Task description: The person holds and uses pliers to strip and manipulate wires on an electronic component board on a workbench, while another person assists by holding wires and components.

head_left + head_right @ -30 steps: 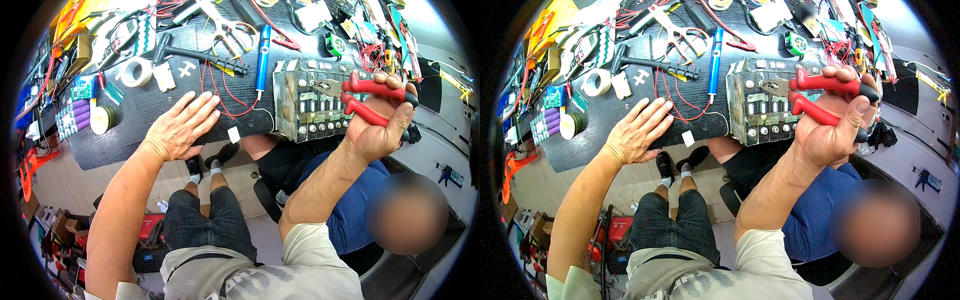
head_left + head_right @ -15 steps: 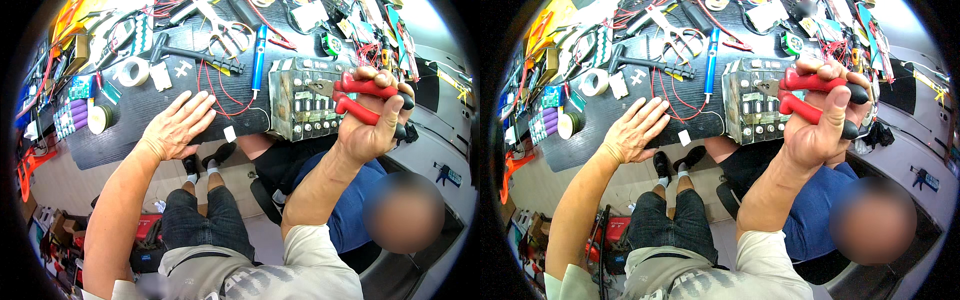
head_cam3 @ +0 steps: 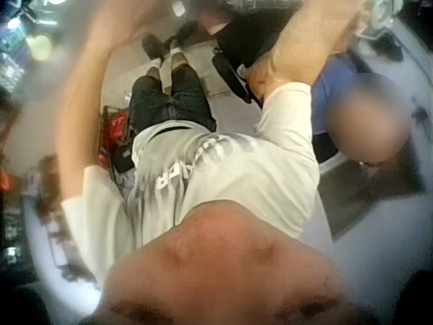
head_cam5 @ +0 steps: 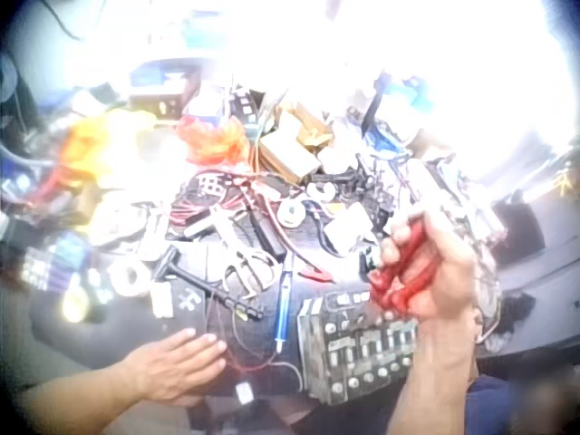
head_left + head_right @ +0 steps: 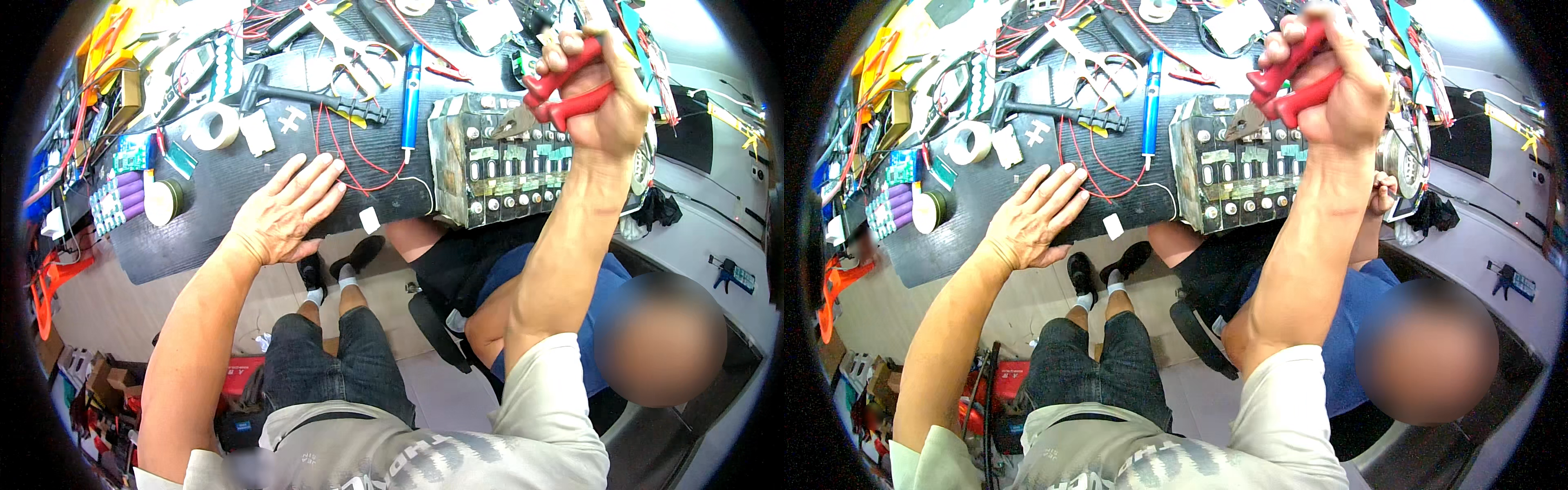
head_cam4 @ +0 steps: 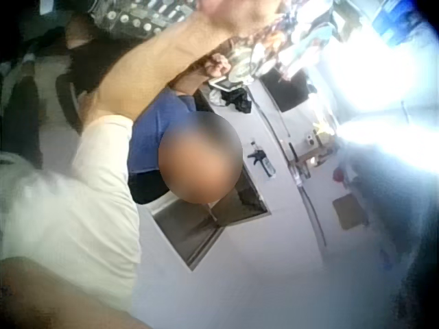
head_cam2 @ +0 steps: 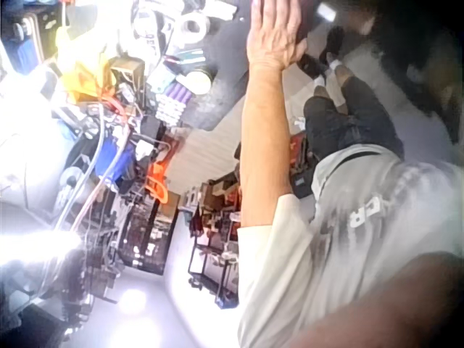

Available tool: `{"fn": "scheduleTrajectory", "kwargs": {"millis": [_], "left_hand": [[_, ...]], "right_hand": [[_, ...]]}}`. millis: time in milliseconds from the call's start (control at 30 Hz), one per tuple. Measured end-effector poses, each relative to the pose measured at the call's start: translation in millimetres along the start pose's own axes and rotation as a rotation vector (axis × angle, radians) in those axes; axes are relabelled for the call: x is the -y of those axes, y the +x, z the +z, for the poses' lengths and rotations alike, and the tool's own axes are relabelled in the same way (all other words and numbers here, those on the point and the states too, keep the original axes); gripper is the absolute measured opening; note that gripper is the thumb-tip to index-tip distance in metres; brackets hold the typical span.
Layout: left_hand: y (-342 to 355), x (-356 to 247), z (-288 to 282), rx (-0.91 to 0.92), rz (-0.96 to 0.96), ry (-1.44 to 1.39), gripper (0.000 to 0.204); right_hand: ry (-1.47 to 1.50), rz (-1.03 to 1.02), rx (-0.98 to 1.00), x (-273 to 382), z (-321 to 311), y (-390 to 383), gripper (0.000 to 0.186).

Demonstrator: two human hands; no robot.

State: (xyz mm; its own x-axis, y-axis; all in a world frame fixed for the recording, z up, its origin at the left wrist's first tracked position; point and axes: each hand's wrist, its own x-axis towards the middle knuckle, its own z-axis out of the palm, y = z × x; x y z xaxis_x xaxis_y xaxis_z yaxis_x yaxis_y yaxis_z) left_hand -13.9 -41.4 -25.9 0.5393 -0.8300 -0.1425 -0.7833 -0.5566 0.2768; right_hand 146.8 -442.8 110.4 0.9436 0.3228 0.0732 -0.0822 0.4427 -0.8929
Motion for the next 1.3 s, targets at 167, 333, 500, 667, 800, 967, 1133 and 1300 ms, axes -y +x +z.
{"fn": "scheduleTrajectory", "kwargs": {"millis": [167, 333, 500, 667, 800, 967, 1133, 1300], "left_hand": [[-2, 0, 4, 0.015, -0.004, 0.002, 0.113], [-2, 0, 1, 0.025, -0.018, 0.008, 0.113], [-1, -1, 4, 0.014, -0.01, 0.013, 0.112], [1, -2, -1, 0.018, -0.008, 0.02, 0.112], [2, -3, -7, 0.04, 0.0, 0.071, 0.108], [-3, -2, 1, 0.023, 0.004, 0.056, 0.109], [-3, 0, 4, -0.022, 0.013, 0.039, 0.106], [-1, -1, 10, -0.037, 0.007, 0.134, 0.099]], "right_hand": [[0.154, 0.053, -0.28, 0, -29, -5, 0.026], [0.25, -0.043, -0.36, -3, -31, -32, 0.028], [0.117, -0.382, -0.348, 87, 1, -35, 0.027], [0.1, -0.309, -0.157, 151, 70, -52, 0.029], [0.107, -0.184, -0.183, 96, 116, -97, 0.027], [0.16, -0.045, -0.499, -34, 163, -177, 0.024], [0.416, 0.139, -0.891, -143, 202, -264, 0.024], [0.546, 0.117, -1.138, -228, 216, -314, 0.026]]}}
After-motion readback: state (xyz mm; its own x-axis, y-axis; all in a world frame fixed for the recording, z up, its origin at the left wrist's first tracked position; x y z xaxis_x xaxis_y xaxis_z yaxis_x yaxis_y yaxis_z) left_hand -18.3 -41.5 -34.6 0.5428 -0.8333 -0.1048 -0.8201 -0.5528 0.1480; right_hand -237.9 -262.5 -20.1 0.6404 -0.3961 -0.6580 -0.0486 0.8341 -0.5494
